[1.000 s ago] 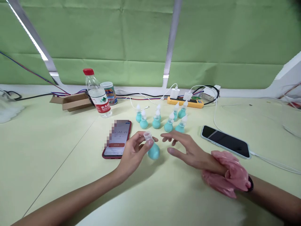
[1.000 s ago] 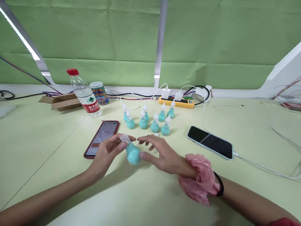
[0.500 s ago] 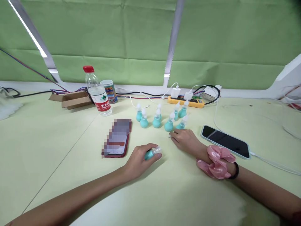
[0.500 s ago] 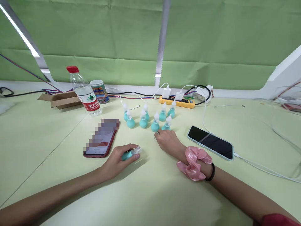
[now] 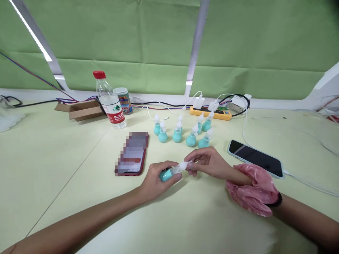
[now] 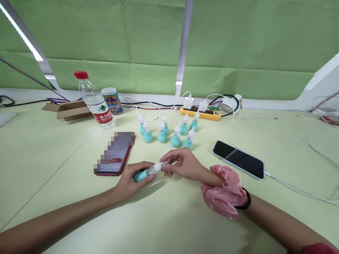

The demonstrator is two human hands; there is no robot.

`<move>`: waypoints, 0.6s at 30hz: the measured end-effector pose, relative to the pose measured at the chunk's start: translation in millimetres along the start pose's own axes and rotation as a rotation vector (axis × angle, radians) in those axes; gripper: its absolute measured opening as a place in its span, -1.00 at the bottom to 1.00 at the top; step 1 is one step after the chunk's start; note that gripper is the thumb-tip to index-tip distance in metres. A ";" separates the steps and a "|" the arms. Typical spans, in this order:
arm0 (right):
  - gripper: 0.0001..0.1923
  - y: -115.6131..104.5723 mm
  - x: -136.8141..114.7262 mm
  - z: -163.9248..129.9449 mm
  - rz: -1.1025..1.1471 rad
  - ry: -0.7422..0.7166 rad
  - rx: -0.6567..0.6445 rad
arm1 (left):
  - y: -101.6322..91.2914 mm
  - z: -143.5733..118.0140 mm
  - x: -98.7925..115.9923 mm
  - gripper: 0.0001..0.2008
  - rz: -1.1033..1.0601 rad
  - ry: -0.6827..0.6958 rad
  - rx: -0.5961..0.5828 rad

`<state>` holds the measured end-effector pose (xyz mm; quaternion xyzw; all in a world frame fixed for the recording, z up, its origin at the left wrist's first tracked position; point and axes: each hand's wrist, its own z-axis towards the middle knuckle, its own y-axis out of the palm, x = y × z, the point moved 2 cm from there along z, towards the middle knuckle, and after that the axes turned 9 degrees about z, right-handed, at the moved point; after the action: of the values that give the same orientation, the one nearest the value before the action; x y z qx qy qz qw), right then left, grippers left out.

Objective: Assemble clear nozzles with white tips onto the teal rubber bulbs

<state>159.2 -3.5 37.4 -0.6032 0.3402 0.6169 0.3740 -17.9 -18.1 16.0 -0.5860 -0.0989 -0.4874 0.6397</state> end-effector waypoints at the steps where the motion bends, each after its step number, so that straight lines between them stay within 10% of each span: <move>1: -0.79 -0.3 0.6 0.5 0.006 0.014 -0.003 | 0.0 -0.1 0.1 -0.75 0.002 0.003 0.008; 18: -0.73 -7.1 4.0 0.9 -0.287 0.000 -0.128 | 5.8 -2.5 -6.0 -0.75 0.124 0.171 0.077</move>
<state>165.0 0.9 33.6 -0.6680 0.2106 0.5777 0.4191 -17.7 -18.0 7.3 -0.5224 -0.0262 -0.4910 0.6967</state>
